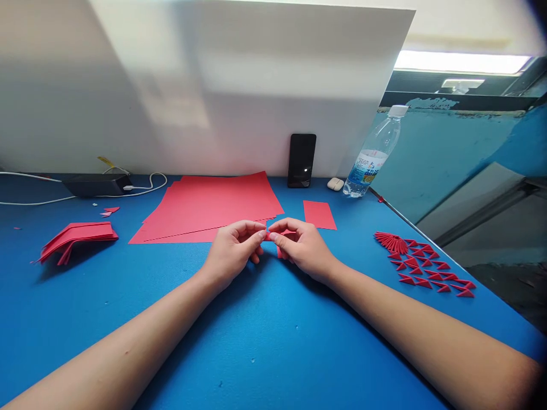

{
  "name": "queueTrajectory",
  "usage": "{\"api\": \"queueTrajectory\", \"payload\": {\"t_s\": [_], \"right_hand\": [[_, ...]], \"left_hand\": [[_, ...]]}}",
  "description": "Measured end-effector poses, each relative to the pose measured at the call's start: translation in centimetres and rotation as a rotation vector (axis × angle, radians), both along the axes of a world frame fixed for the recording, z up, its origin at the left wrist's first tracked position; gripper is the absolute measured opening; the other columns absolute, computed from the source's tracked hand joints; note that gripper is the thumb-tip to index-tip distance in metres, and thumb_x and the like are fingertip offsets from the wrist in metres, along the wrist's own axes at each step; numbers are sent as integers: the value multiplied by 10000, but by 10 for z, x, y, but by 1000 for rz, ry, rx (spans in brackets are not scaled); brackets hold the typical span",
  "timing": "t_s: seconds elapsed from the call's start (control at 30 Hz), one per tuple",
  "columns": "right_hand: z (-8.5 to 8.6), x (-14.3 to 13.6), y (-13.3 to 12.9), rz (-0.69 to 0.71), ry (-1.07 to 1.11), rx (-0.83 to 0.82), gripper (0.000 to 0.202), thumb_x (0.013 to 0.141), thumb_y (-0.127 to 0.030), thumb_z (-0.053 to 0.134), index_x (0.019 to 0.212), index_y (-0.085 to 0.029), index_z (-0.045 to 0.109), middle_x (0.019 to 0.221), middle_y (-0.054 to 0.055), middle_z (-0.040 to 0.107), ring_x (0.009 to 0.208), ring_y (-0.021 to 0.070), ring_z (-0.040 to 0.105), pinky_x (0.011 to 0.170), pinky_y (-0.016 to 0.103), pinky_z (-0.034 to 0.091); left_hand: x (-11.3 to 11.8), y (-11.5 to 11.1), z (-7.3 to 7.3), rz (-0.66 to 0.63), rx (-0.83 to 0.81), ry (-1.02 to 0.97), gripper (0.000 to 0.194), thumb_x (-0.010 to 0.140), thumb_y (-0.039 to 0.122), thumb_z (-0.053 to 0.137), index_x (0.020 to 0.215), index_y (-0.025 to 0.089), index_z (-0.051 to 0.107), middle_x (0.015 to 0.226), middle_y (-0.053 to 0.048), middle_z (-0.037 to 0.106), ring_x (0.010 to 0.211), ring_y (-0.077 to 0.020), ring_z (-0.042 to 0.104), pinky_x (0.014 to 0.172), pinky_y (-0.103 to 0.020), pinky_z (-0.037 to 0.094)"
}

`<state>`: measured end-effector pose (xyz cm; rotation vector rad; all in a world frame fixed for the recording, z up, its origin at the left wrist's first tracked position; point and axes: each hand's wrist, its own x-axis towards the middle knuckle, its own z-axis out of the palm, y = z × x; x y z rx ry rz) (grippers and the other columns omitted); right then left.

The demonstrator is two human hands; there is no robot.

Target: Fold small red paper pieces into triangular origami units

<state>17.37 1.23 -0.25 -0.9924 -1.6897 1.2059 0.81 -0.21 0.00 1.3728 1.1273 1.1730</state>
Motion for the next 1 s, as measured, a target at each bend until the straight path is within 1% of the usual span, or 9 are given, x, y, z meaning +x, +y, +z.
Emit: {"api": "queueTrajectory", "payload": {"t_s": [0.17, 0.3, 0.43, 0.63, 0.83, 0.9, 1.0], "right_hand": [[-2, 0, 2, -46, 49, -32, 252, 809, -384, 610, 911, -154, 589, 605, -23, 553, 447, 86, 484, 439, 225, 370], [-4, 0, 3, -47, 64, -29, 256, 804, -381, 616, 915, -153, 582, 593, -30, 541, 444, 86, 486, 433, 223, 368], [-5, 0, 3, -48, 72, -27, 270, 791, -394, 633, 909, -156, 580, 594, -32, 535, 450, 86, 479, 439, 225, 368], [-6, 0, 4, -48, 84, -25, 278, 785, -417, 638, 871, -159, 577, 583, -34, 529, 444, 84, 469, 431, 223, 366], [-5, 0, 3, -59, 104, -40, 276, 771, -415, 657, 829, -162, 565, 561, -36, 532, 429, 84, 473, 403, 211, 357], [-4, -1, 2, -60, 111, -47, 275, 768, -408, 663, 855, -165, 568, 551, -36, 534, 433, 91, 482, 388, 205, 353], [-4, -2, 2, -40, 103, -43, 284, 783, -387, 650, 951, -163, 599, 557, -26, 551, 459, 107, 508, 382, 205, 367]], "left_hand": [[0, 0, -1, -43, -30, -61, 327, 722, 309, 694, 979, 117, 631, 735, -26, 642, 572, -121, 584, 465, -231, 485], [0, 0, -1, -23, -40, -60, 304, 740, 281, 669, 982, 105, 619, 731, -29, 636, 552, -113, 573, 464, -231, 480], [-1, 0, -2, -31, -29, -84, 330, 730, 233, 661, 1036, 122, 604, 801, -45, 656, 571, -121, 586, 465, -239, 486], [-1, 0, 0, -23, -32, -97, 236, 710, 225, 669, 920, 118, 650, 691, -22, 641, 544, -121, 583, 462, -237, 483], [0, 0, 0, 0, -42, -132, 274, 710, 241, 684, 949, 115, 640, 749, -31, 654, 556, -117, 587, 461, -234, 480], [0, 0, -1, 4, -36, -131, 273, 714, 239, 683, 951, 113, 636, 748, -32, 651, 564, -117, 587, 466, -233, 480], [-1, 1, -2, 0, -31, -115, 246, 722, 240, 676, 925, 108, 635, 700, -21, 636, 554, -115, 577, 473, -236, 484]]}}
